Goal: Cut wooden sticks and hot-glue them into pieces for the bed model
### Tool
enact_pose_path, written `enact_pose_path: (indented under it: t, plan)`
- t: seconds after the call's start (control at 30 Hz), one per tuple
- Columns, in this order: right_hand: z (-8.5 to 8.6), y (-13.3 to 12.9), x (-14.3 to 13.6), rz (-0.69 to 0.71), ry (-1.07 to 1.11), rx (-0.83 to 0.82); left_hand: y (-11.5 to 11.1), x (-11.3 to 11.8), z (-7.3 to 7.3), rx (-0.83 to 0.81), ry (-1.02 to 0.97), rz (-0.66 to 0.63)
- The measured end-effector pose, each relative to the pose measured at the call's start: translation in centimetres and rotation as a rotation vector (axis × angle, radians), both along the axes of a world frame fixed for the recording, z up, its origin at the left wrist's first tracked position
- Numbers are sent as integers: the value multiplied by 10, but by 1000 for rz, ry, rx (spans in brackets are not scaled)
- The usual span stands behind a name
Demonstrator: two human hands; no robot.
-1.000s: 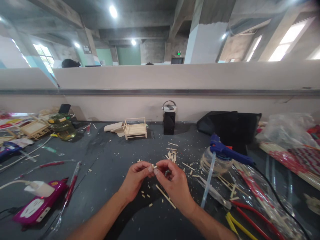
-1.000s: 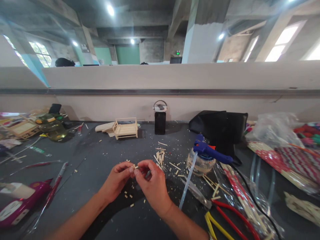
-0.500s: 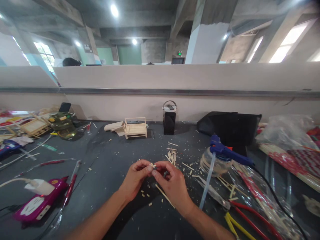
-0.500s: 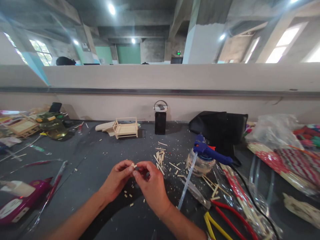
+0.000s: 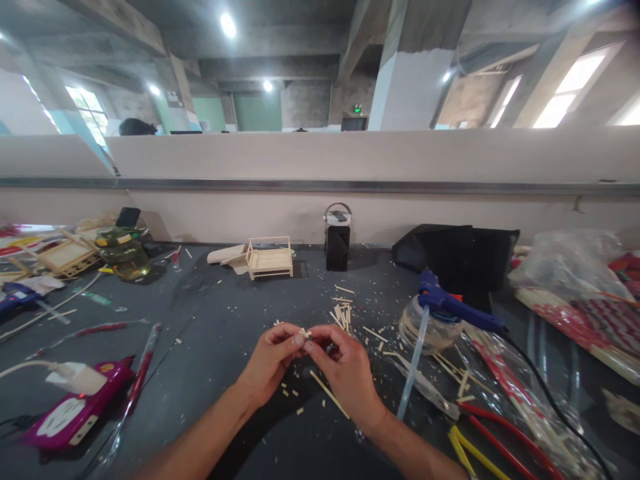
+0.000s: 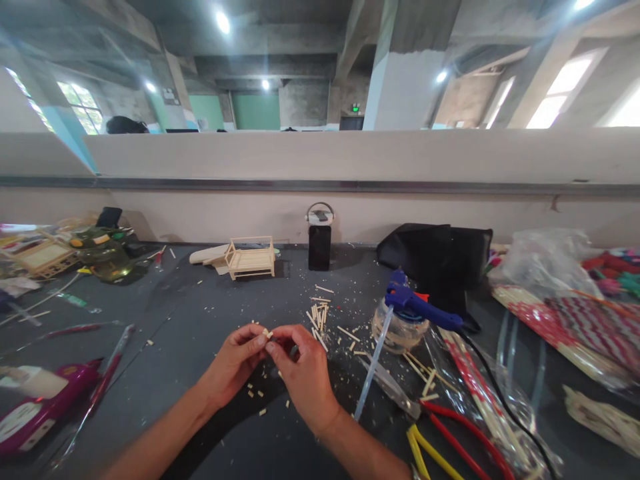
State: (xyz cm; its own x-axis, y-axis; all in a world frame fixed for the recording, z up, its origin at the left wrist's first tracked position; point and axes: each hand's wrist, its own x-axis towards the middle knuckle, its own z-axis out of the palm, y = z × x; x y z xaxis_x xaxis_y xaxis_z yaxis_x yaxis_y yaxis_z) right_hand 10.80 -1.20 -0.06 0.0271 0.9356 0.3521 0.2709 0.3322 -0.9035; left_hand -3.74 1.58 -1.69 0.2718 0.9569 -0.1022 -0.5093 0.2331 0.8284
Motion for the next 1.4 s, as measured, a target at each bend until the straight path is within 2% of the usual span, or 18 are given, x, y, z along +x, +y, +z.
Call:
enact_pose_path:
  t: [0.53,0.87,1.07,1.27,1.4]
  plan:
    - [1,2,2,-13,-11,-2,-1,0,1,11,52,-35]
    - [8,-1,1,-46,16,-13,-4,0,7,86,116,-17]
    - [7,-1,0,9,9,-36,-2,-2,10,79,93,-4]
    - [4,1,-1,18,-43,-50,-4,-2,11,68,111,-75]
    - [4,1,0,14,-73,-52,-4,-3,11,105,159,-73]
